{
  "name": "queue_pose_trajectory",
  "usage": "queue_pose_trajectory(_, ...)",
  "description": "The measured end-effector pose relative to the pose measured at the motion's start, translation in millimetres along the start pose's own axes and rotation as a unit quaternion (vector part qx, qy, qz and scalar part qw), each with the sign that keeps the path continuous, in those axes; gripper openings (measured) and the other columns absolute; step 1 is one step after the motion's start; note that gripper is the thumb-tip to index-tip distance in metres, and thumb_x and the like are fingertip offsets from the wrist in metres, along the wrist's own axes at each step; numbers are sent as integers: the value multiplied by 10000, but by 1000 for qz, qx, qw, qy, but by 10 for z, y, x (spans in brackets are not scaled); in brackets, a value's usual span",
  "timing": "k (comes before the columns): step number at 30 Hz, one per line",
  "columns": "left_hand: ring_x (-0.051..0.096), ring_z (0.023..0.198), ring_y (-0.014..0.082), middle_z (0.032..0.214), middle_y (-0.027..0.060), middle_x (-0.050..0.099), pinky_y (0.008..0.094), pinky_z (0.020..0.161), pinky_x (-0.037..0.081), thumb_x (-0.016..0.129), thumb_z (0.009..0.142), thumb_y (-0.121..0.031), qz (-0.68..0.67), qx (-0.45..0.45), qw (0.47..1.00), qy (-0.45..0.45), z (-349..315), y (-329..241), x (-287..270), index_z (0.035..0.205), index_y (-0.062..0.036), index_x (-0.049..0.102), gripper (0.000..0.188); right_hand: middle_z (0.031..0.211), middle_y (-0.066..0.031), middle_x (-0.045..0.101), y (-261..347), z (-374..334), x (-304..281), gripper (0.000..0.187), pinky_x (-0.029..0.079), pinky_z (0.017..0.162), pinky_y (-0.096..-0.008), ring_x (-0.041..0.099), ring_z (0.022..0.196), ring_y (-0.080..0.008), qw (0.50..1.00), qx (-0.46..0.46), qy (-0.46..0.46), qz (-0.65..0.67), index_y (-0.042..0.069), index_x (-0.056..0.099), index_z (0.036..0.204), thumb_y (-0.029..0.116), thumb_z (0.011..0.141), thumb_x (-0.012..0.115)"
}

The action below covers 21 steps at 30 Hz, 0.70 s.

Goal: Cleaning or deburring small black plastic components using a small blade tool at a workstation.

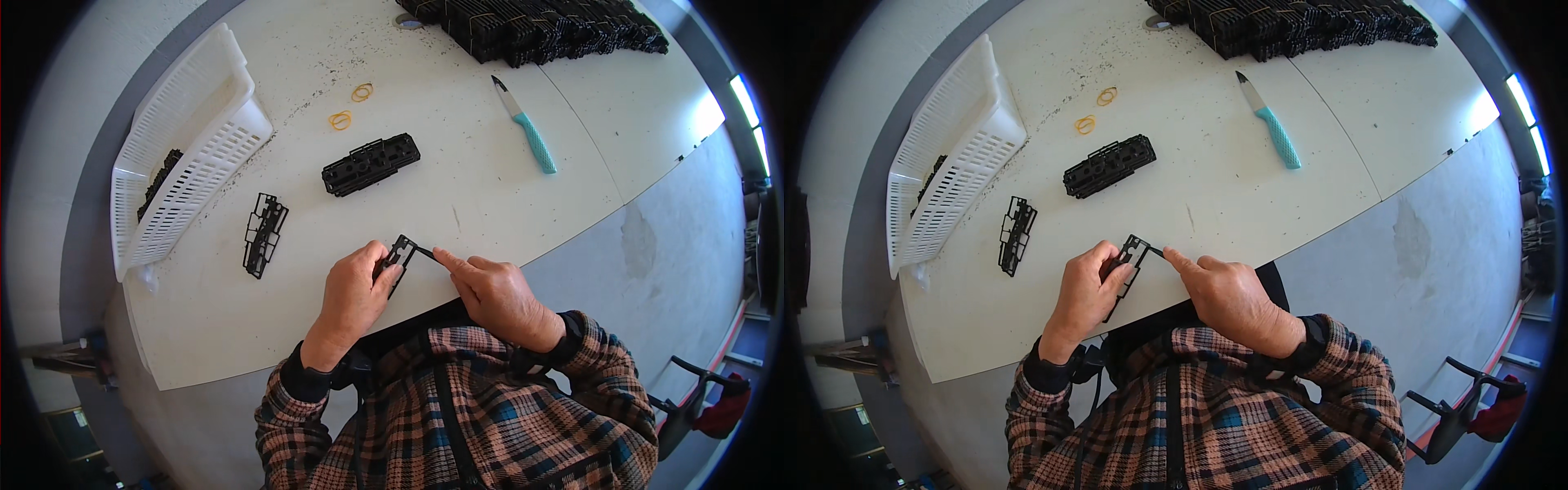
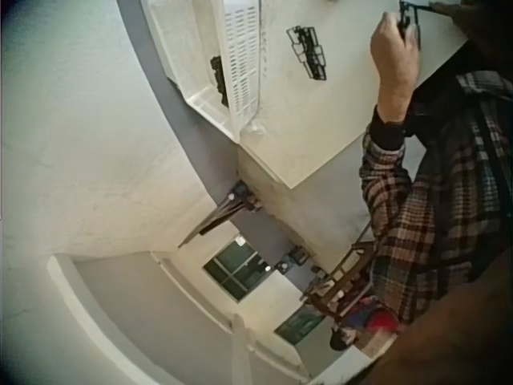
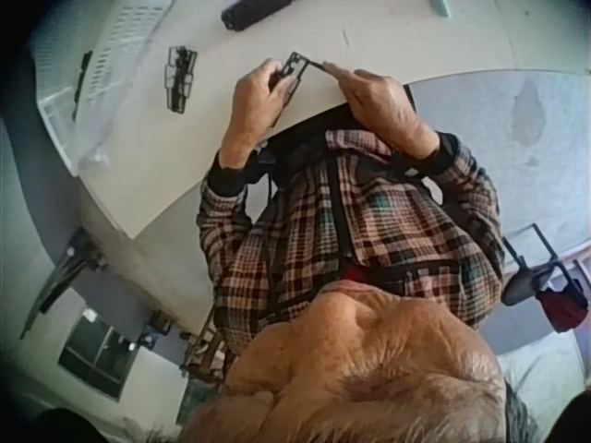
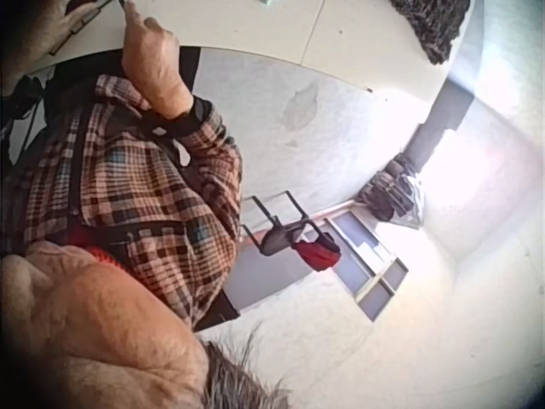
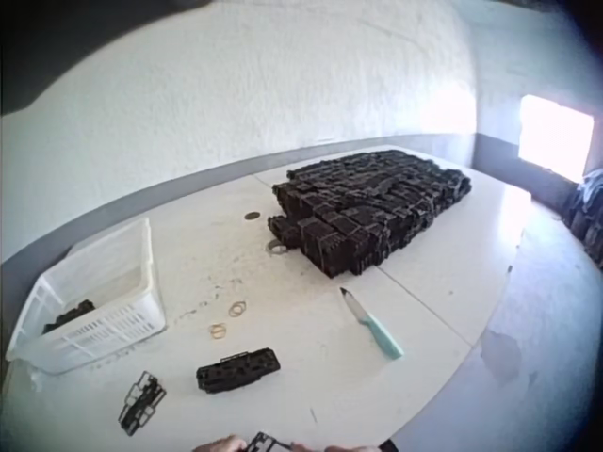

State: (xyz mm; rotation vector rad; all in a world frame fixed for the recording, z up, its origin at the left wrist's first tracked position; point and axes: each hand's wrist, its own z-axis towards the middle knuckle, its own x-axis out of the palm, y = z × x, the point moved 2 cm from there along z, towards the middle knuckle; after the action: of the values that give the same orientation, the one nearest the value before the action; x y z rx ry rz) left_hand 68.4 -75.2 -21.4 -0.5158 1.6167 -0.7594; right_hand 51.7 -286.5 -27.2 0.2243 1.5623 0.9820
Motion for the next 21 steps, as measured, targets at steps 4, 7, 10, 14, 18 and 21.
queue_pose_trajectory(4, 587, 674, 308, 807, 159, 596, 364, 583, 458, 663, 853, -53, 8, 22, 999, -32, 8, -53, 9, 872, 1, 512, 161, 667, -124, 571, -20, -2, -47, 413, 480, 530, -349, 567, 542, -253, 999, 11, -10, 31, 61, 564, 1315, -3, 908, 547)
queue_pose_trajectory(7, 487, 608, 220, 716, 124, 529, 330, 555, 422, 652, 865, -42, -16, 52, 996, -71, -1, -98, 10, 852, 2, 494, 164, 631, -109, 557, -3, 23, -63, 402, 470, 475, -346, 559, 502, -232, 998, -19, -36, 37, 38, 563, 1305, 0, 905, 541)
queue_pose_trajectory(10, 479, 598, 223, 707, 120, 519, 331, 551, 420, 643, 866, -26, -18, 70, 993, -95, -18, -149, 6, 855, 2, 493, 154, 612, -105, 553, 33, 40, -94, 390, 463, 448, -343, 557, 483, -222, 997, -34, -50, 47, 26, 564, 1298, 4, 909, 537)
queue_pose_trajectory(14, 564, 646, 317, 783, 148, 565, 369, 571, 455, 636, 859, -6, 10, 75, 991, -110, -24, -160, 0, 880, 2, 508, 130, 641, -123, 571, 88, 57, -141, 390, 466, 484, -339, 568, 514, -230, 996, -17, -36, 81, 18, 564, 1297, -10, 909, 538)
queue_pose_trajectory(18, 565, 647, 317, 794, 149, 562, 368, 566, 456, 633, 865, -9, 22, 81, 988, -128, -24, -143, 11, 880, 3, 509, 126, 717, -156, 603, 97, 59, -149, 420, 487, 563, -333, 589, 581, -247, 994, 10, -11, 113, 4, 556, 1302, -48, 885, 545)
queue_pose_trajectory(21, 562, 644, 316, 796, 149, 558, 364, 559, 453, 634, 868, -12, 19, 98, 985, -143, -21, -122, 34, 880, 4, 509, 126, 749, -170, 626, 95, 64, -157, 418, 496, 577, -329, 602, 596, -249, 993, 5, -18, 117, -4, 556, 1299, -50, 884, 543)
